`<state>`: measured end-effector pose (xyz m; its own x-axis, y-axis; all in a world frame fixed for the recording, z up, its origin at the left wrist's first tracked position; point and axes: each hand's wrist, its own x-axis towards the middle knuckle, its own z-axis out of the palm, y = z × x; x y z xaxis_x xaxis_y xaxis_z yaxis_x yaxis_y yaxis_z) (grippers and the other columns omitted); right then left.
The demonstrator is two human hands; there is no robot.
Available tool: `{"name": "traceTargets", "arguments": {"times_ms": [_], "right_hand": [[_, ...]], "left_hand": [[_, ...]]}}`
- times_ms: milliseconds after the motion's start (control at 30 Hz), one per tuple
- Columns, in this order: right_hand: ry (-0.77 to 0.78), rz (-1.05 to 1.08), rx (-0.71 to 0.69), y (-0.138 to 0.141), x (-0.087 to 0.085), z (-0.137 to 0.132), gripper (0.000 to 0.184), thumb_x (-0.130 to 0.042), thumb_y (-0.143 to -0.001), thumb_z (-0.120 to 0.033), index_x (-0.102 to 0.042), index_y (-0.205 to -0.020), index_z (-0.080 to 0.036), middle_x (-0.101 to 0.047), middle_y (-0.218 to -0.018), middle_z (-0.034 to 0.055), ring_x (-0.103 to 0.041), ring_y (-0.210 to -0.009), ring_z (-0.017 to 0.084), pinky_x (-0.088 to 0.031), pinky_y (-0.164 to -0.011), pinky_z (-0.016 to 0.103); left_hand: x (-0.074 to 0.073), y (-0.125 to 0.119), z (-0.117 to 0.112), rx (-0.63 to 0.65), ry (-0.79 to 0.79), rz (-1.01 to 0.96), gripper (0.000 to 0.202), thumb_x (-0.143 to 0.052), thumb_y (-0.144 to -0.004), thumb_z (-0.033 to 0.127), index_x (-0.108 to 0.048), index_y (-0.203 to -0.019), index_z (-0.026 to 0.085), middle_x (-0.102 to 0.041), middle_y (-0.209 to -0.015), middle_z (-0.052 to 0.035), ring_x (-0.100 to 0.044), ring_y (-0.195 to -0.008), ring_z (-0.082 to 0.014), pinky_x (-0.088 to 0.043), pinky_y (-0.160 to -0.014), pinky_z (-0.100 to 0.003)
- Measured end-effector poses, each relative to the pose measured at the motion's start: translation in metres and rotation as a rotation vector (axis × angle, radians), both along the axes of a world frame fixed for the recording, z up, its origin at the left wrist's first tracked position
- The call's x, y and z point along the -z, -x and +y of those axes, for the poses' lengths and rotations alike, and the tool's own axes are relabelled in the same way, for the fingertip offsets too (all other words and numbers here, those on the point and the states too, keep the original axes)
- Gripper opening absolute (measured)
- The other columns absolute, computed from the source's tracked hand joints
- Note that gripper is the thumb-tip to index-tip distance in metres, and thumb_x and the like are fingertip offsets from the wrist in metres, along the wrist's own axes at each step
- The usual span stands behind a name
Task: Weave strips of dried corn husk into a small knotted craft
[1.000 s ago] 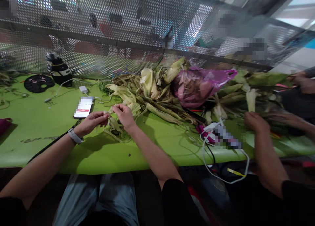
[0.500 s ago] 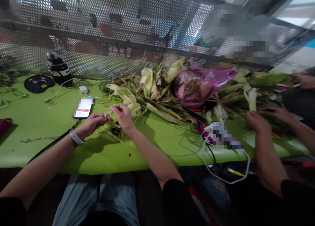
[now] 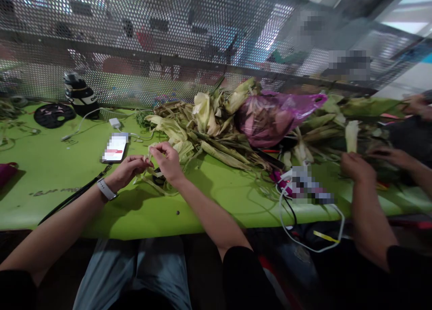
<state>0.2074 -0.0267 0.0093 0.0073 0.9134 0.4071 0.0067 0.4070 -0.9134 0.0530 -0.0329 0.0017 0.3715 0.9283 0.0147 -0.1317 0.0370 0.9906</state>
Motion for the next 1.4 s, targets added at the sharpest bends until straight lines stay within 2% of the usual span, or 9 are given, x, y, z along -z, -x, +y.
{"name": "traceTargets", "arguments": {"times_ms": [233, 433, 533, 667, 767, 867, 1033, 1233, 1400], "right_hand": [[-0.015, -0.016, 0.074, 0.000, 0.000, -0.001, 0.024, -0.061, -0.078, -0.042, -0.055, -0.071, -0.020, -0.053, -0.076, 0.0000, -0.050, -0.073, 0.013, -0.043, -0.072, 0.026], [0.020, 0.085, 0.097, -0.003, -0.002, 0.004, 0.024, -0.064, -0.076, -0.041, -0.057, -0.070, -0.019, -0.050, -0.068, -0.0024, -0.044, -0.062, 0.010, -0.040, -0.063, 0.025], [0.076, 0.110, 0.030, -0.005, -0.001, 0.006, 0.023, -0.065, -0.075, -0.041, -0.059, -0.073, -0.019, -0.054, -0.069, -0.0023, -0.047, -0.064, 0.010, -0.041, -0.065, 0.025], [0.225, 0.044, -0.105, -0.011, -0.008, 0.009, 0.021, -0.058, -0.079, -0.039, -0.063, -0.075, -0.018, -0.061, -0.072, -0.0001, -0.058, -0.073, 0.013, -0.045, -0.075, 0.028], [0.339, -0.109, -0.228, -0.018, -0.018, 0.007, 0.020, -0.053, -0.079, -0.030, -0.063, -0.068, -0.017, -0.064, -0.070, 0.0019, -0.060, -0.074, 0.015, -0.046, -0.080, 0.031], [0.373, -0.292, -0.334, -0.020, -0.025, 0.003, 0.011, -0.060, -0.073, -0.026, -0.065, -0.072, -0.016, -0.065, -0.075, 0.0024, -0.058, -0.076, 0.015, -0.044, -0.078, 0.030], [0.337, -0.315, -0.337, -0.017, -0.024, -0.002, 0.017, -0.065, -0.070, -0.030, -0.062, -0.077, -0.015, -0.060, -0.073, 0.0006, -0.052, -0.068, 0.012, -0.041, -0.070, 0.029], [0.235, -0.284, -0.303, -0.022, -0.023, 0.004, 0.020, -0.064, -0.072, -0.034, -0.063, -0.079, -0.015, -0.060, -0.076, -0.0002, -0.051, -0.071, 0.012, -0.040, -0.071, 0.028], [0.246, -0.233, -0.269, -0.020, -0.019, 0.008, 0.012, -0.058, -0.071, -0.030, -0.057, -0.071, -0.017, -0.053, -0.066, -0.0028, -0.045, -0.065, 0.011, -0.036, -0.066, 0.026]], "left_hand": [[-0.002, -0.001, -0.002, 0.060, -0.001, -0.006, 0.013, -0.061, -0.068, 0.022, -0.068, -0.063, 0.013, -0.043, -0.048, 0.0022, -0.031, -0.047, -0.0072, -0.020, -0.048, -0.024], [-0.005, -0.004, -0.007, 0.095, 0.029, 0.009, 0.014, -0.063, -0.069, 0.024, -0.068, -0.064, 0.013, -0.045, -0.048, 0.0025, -0.031, -0.046, -0.0071, -0.021, -0.047, -0.025], [-0.005, -0.005, -0.007, 0.095, 0.061, -0.043, 0.014, -0.063, -0.070, 0.025, -0.069, -0.068, 0.012, -0.046, -0.050, 0.0023, -0.034, -0.047, -0.0076, -0.023, -0.047, -0.024], [-0.006, -0.002, -0.002, -0.026, 0.094, -0.117, 0.022, -0.063, -0.076, 0.033, -0.067, -0.072, 0.012, -0.051, -0.057, 0.0007, -0.040, -0.050, -0.0080, -0.029, -0.048, -0.022], [-0.006, 0.001, 0.002, -0.100, 0.070, -0.164, 0.025, -0.062, -0.079, 0.036, -0.068, -0.078, 0.011, -0.050, -0.056, 0.0016, -0.041, -0.050, -0.0073, -0.029, -0.047, -0.021], [-0.006, 0.004, 0.004, -0.114, -0.008, -0.160, 0.027, -0.060, -0.083, 0.036, -0.068, -0.085, 0.011, -0.048, -0.055, 0.0022, -0.039, -0.048, -0.0066, -0.026, -0.046, -0.021], [-0.010, 0.005, 0.003, -0.114, -0.080, -0.103, 0.026, -0.062, -0.083, 0.037, -0.067, -0.083, 0.012, -0.045, -0.054, 0.0030, -0.036, -0.047, -0.0062, -0.023, -0.045, -0.022], [-0.017, 0.008, 0.001, -0.100, -0.111, -0.054, 0.037, -0.049, -0.091, 0.042, -0.066, -0.105, 0.013, -0.044, -0.054, 0.0033, -0.036, -0.046, -0.0069, -0.022, -0.043, -0.021], [-0.018, 0.006, -0.002, -0.092, -0.171, 0.029, 0.039, -0.052, -0.090, 0.043, -0.065, -0.112, 0.014, -0.031, -0.046, 0.0082, -0.025, -0.040, -0.0057, -0.017, -0.040, -0.021]]}}
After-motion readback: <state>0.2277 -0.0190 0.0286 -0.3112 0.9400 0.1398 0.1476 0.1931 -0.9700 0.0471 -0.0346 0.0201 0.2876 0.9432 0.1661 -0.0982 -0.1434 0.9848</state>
